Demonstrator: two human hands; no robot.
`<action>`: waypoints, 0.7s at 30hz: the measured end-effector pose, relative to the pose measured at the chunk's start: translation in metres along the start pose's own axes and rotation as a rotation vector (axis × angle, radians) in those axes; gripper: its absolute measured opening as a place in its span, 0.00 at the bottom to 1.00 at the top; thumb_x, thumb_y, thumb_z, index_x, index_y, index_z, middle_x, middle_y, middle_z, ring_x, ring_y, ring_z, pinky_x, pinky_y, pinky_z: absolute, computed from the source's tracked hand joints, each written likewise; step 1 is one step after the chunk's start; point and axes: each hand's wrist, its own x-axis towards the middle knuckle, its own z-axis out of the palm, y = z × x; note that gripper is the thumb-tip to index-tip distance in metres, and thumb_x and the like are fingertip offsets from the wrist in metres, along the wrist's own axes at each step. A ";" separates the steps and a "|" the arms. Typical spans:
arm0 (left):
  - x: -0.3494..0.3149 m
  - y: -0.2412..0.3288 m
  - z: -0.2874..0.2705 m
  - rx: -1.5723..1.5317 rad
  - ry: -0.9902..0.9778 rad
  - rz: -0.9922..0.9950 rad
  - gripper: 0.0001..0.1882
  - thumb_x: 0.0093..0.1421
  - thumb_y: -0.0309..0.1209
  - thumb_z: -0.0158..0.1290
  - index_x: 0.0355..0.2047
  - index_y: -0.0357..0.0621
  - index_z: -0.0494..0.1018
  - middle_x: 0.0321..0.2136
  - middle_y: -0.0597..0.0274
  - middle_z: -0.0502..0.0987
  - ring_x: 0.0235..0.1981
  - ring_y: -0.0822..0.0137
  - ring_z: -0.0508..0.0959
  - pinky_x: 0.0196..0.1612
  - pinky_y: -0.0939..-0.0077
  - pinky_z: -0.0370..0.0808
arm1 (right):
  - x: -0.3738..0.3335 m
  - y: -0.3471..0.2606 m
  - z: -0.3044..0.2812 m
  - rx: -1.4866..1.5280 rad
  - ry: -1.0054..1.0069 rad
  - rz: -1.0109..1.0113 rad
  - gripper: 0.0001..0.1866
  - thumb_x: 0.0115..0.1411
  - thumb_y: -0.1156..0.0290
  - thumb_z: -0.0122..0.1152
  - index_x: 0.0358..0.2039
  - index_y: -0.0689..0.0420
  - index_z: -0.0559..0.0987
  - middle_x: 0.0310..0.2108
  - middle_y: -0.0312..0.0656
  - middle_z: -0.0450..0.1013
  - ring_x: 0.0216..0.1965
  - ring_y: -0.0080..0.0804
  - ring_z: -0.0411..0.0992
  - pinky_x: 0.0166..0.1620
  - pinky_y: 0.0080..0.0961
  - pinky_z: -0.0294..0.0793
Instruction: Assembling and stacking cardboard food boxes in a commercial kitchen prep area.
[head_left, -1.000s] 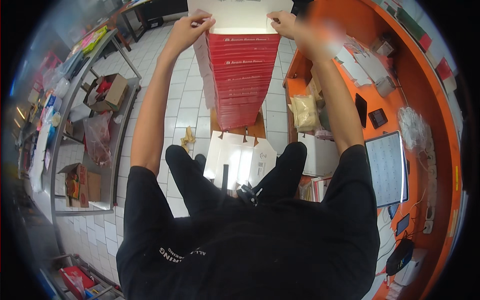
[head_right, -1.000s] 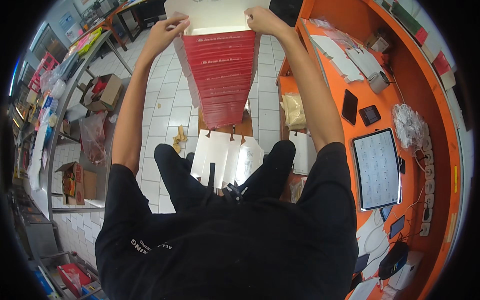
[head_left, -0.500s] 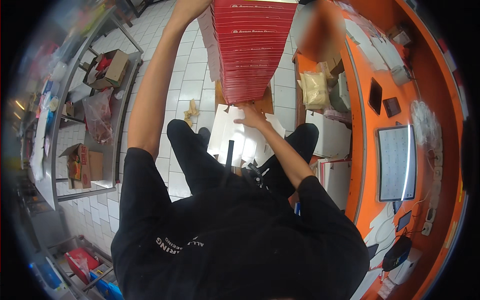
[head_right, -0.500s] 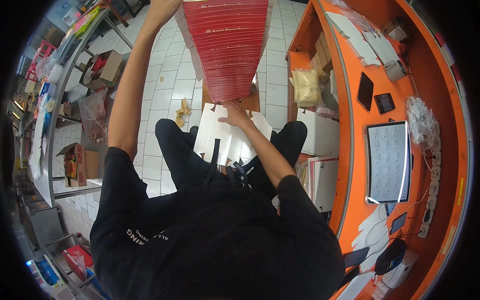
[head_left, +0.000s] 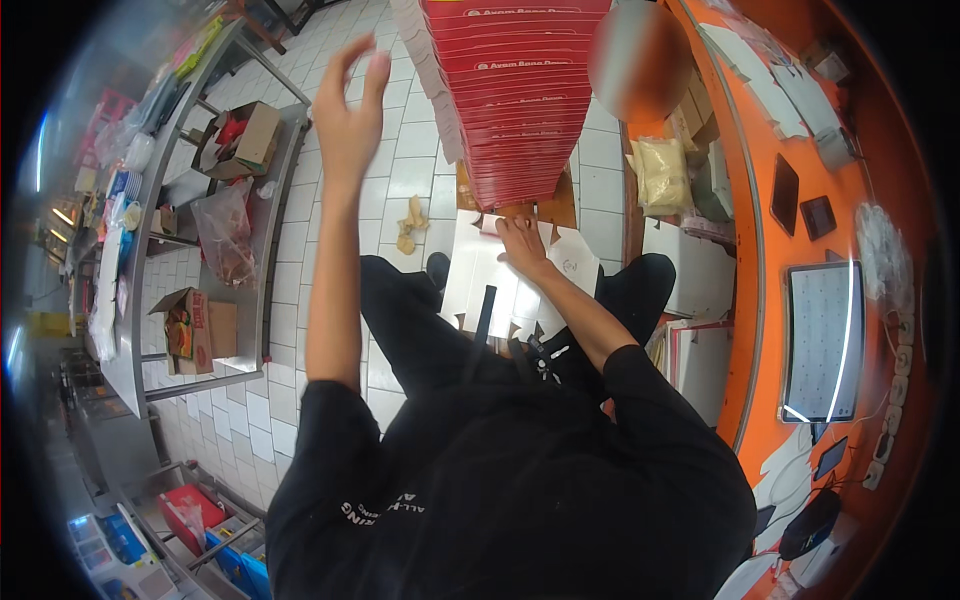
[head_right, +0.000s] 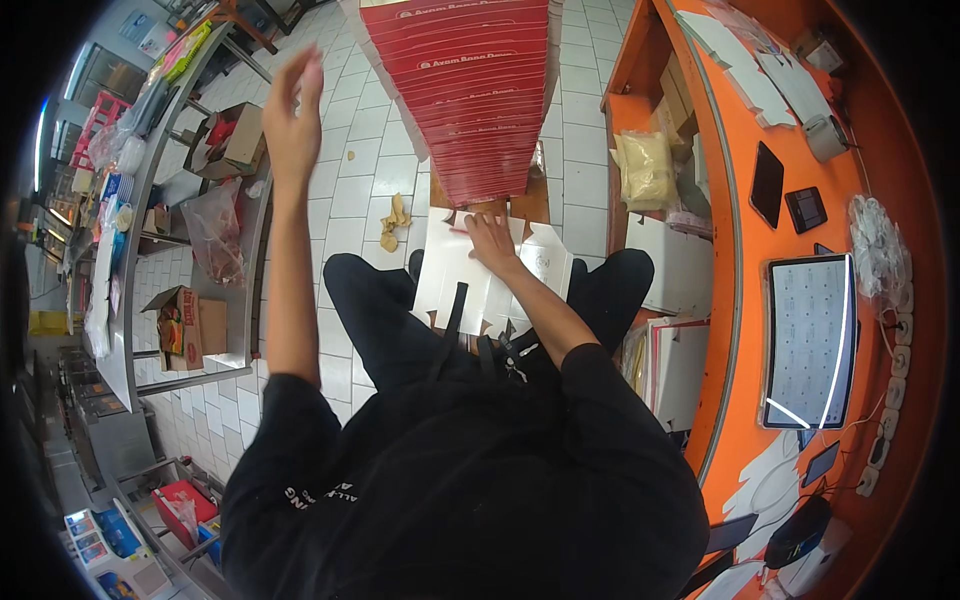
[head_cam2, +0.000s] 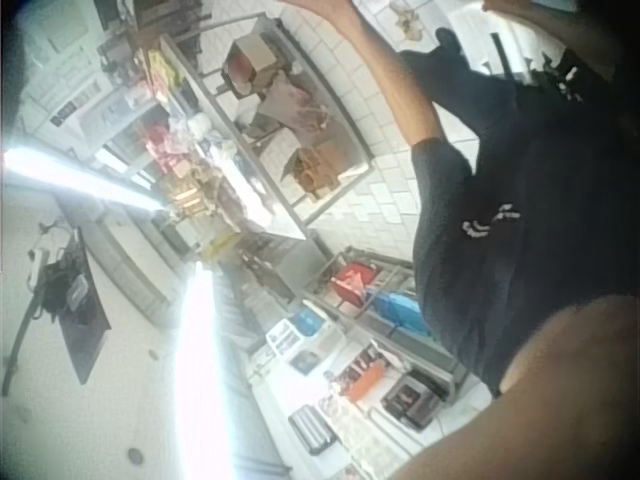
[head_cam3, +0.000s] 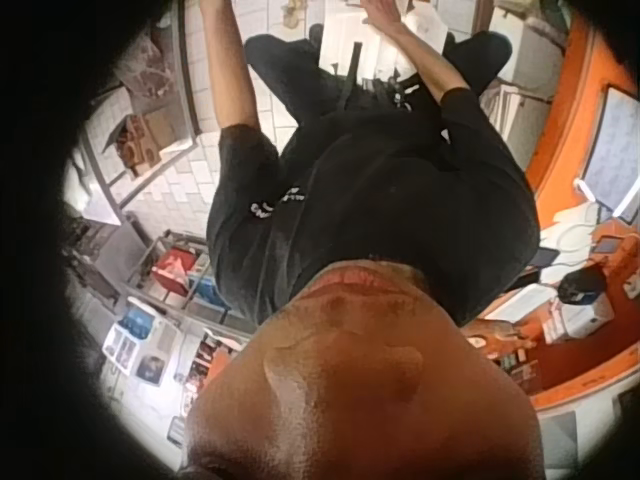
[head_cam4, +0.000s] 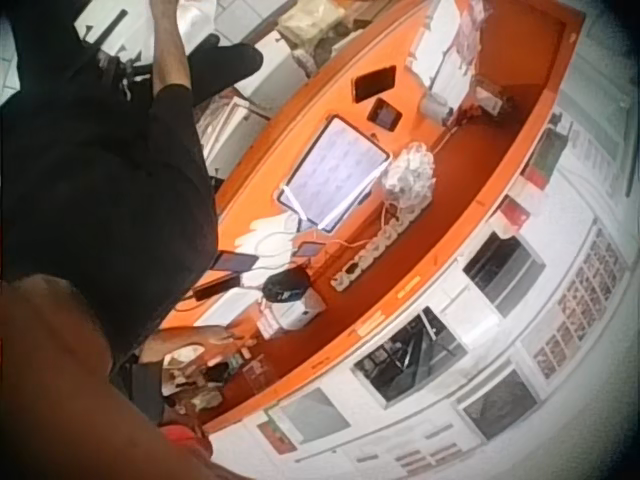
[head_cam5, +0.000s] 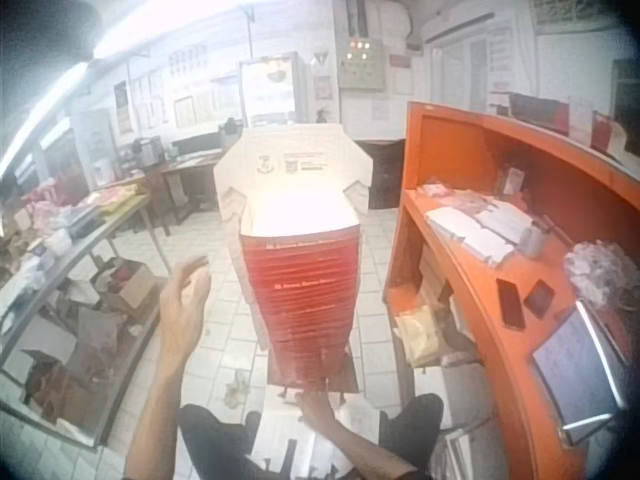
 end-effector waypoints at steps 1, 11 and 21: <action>-0.022 -0.003 -0.003 0.028 -0.054 -0.038 0.25 0.58 0.46 0.62 0.49 0.43 0.77 0.45 0.53 0.81 0.50 0.59 0.79 0.56 0.64 0.71 | 0.006 0.011 0.008 0.130 -0.109 0.007 0.39 0.44 0.63 0.77 0.56 0.56 0.68 0.52 0.53 0.71 0.55 0.53 0.68 0.57 0.51 0.65; -0.251 -0.054 -0.023 -0.467 -1.080 -1.057 0.34 0.57 0.36 0.64 0.60 0.35 0.66 0.52 0.56 0.75 0.53 0.66 0.73 0.59 0.71 0.68 | -0.055 -0.029 -0.195 0.697 -0.104 -0.186 0.16 0.55 0.72 0.68 0.43 0.56 0.76 0.44 0.49 0.77 0.46 0.51 0.76 0.48 0.40 0.72; -0.233 0.012 0.042 -0.214 -0.371 -0.487 0.09 0.69 0.26 0.43 0.44 0.34 0.68 0.22 0.47 0.72 0.23 0.56 0.73 0.31 0.64 0.69 | -0.149 -0.088 -0.161 0.734 0.676 -0.112 0.18 0.53 0.76 0.69 0.45 0.58 0.77 0.48 0.45 0.75 0.50 0.44 0.73 0.50 0.34 0.73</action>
